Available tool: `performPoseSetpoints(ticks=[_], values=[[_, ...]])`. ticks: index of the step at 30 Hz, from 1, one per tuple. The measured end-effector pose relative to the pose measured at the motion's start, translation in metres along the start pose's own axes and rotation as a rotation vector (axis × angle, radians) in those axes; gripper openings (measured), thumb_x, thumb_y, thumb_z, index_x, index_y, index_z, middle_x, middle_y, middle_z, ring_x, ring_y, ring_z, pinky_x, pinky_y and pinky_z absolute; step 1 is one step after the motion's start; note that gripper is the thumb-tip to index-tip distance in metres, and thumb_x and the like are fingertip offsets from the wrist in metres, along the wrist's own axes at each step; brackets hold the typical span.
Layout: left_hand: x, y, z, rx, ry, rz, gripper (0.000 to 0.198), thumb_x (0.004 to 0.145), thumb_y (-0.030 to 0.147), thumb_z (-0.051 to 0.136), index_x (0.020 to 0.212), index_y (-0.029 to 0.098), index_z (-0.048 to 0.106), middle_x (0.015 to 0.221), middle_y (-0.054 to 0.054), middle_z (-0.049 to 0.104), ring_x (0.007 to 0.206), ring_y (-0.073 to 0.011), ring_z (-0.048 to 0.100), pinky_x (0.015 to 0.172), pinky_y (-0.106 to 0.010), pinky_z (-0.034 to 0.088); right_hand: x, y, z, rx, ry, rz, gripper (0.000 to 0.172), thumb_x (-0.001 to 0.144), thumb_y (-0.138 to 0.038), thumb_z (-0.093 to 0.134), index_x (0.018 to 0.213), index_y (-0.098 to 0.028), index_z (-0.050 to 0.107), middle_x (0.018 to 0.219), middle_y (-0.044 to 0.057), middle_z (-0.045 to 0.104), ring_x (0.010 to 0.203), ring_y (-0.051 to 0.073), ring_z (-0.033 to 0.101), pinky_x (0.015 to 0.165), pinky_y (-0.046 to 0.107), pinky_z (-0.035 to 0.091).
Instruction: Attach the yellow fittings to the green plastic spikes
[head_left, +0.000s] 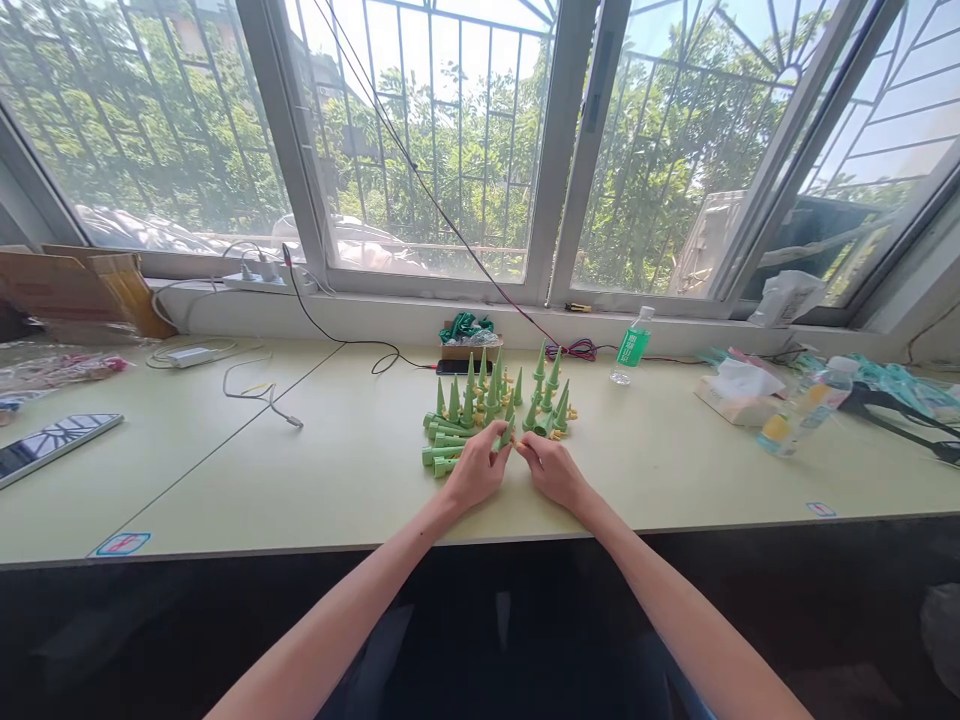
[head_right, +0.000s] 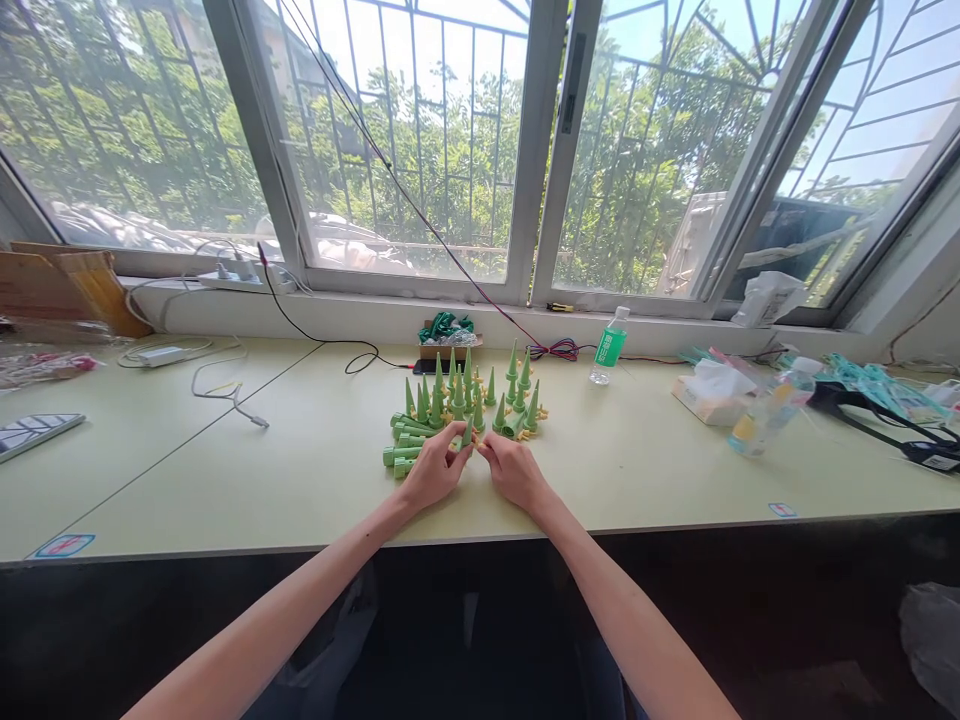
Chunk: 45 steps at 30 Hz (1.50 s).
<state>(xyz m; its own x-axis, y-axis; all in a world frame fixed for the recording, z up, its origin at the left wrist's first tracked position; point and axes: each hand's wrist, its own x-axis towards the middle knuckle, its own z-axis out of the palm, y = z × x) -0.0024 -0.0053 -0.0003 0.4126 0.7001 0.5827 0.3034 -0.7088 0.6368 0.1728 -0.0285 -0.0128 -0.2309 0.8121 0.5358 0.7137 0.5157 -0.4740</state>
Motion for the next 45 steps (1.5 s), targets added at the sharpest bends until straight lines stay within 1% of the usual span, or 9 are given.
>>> performPoseSetpoints(ticks=[6,11,17,23,29,36,39,42,45], values=[[0.000,0.002,0.000,-0.003,-0.013,0.000,0.011,0.089,0.020,0.048,0.099,0.019,0.049,0.081,0.001,0.054,0.044,-0.0042,0.036,0.047,-0.021,0.032,0.001,0.000,0.000,-0.003,0.008,0.010,0.028,0.099,-0.030,0.037,0.075,-0.022,0.046,0.065,-0.001,0.051,0.056,0.014,0.043,0.058,0.024,0.032],[0.001,0.002,-0.001,0.014,-0.025,0.050,0.005,0.088,0.018,0.049,0.091,0.018,0.053,0.091,-0.002,0.056,0.054,-0.0067,0.046,0.052,-0.022,0.040,0.001,-0.002,-0.001,0.020,0.016,0.007,0.028,0.100,-0.032,0.037,0.079,-0.021,0.051,0.068,0.000,0.054,0.059,0.014,0.046,0.060,0.024,0.034],[0.002,0.002,0.000,-0.001,-0.020,0.063,0.008,0.090,0.019,0.049,0.093,0.018,0.056,0.093,-0.003,0.056,0.064,-0.0094,0.053,0.055,-0.022,0.043,0.001,-0.003,-0.001,0.067,0.034,0.006,0.025,0.099,-0.031,0.039,0.087,-0.020,0.057,0.075,0.002,0.060,0.064,0.015,0.052,0.064,0.024,0.038],[0.002,0.001,0.000,0.018,-0.023,0.057,0.010,0.093,0.023,0.050,0.094,0.018,0.059,0.093,-0.004,0.057,0.066,-0.0099,0.052,0.056,-0.022,0.044,0.001,-0.001,0.000,0.110,0.045,-0.019,0.018,0.098,-0.026,0.041,0.099,-0.020,0.058,0.086,0.004,0.065,0.071,0.016,0.057,0.069,0.025,0.041],[0.002,-0.002,0.000,0.026,-0.021,0.100,0.015,0.095,0.022,0.047,0.092,0.018,0.061,0.092,-0.004,0.058,0.071,-0.0106,0.052,0.055,-0.021,0.042,0.002,0.004,0.003,0.117,0.044,-0.015,0.018,0.098,-0.026,0.042,0.097,-0.020,0.059,0.087,0.005,0.065,0.074,0.017,0.058,0.070,0.027,0.043],[0.002,-0.005,0.000,0.018,-0.018,0.116,0.013,0.093,0.022,0.050,0.090,0.018,0.062,0.095,-0.005,0.058,0.074,-0.0114,0.053,0.055,-0.021,0.041,0.002,0.006,0.004,0.122,0.060,-0.015,0.017,0.097,-0.024,0.042,0.097,-0.020,0.059,0.089,0.005,0.066,0.076,0.018,0.060,0.072,0.027,0.043],[0.002,-0.007,0.001,0.036,-0.010,0.108,0.014,0.092,0.021,0.051,0.086,0.017,0.062,0.089,-0.004,0.058,0.072,-0.0115,0.052,0.055,-0.021,0.040,0.002,0.005,0.004,0.104,0.059,-0.013,0.018,0.097,-0.024,0.042,0.095,-0.019,0.059,0.087,0.005,0.065,0.075,0.017,0.059,0.071,0.027,0.043],[0.002,-0.008,0.001,0.052,-0.007,0.096,0.015,0.092,0.021,0.052,0.082,0.017,0.063,0.080,-0.002,0.054,0.067,-0.0107,0.050,0.056,-0.022,0.040,0.002,0.004,0.003,0.093,0.044,-0.006,0.019,0.098,-0.024,0.041,0.094,-0.019,0.059,0.087,0.005,0.065,0.075,0.017,0.058,0.070,0.026,0.042],[0.002,-0.007,0.001,0.060,-0.006,0.087,0.015,0.091,0.019,0.053,0.079,0.017,0.063,0.076,0.000,0.051,0.063,-0.0099,0.048,0.056,-0.022,0.039,0.002,0.004,0.003,0.092,0.029,-0.006,0.019,0.097,-0.023,0.041,0.093,-0.019,0.060,0.087,0.005,0.065,0.075,0.016,0.059,0.070,0.025,0.042]])
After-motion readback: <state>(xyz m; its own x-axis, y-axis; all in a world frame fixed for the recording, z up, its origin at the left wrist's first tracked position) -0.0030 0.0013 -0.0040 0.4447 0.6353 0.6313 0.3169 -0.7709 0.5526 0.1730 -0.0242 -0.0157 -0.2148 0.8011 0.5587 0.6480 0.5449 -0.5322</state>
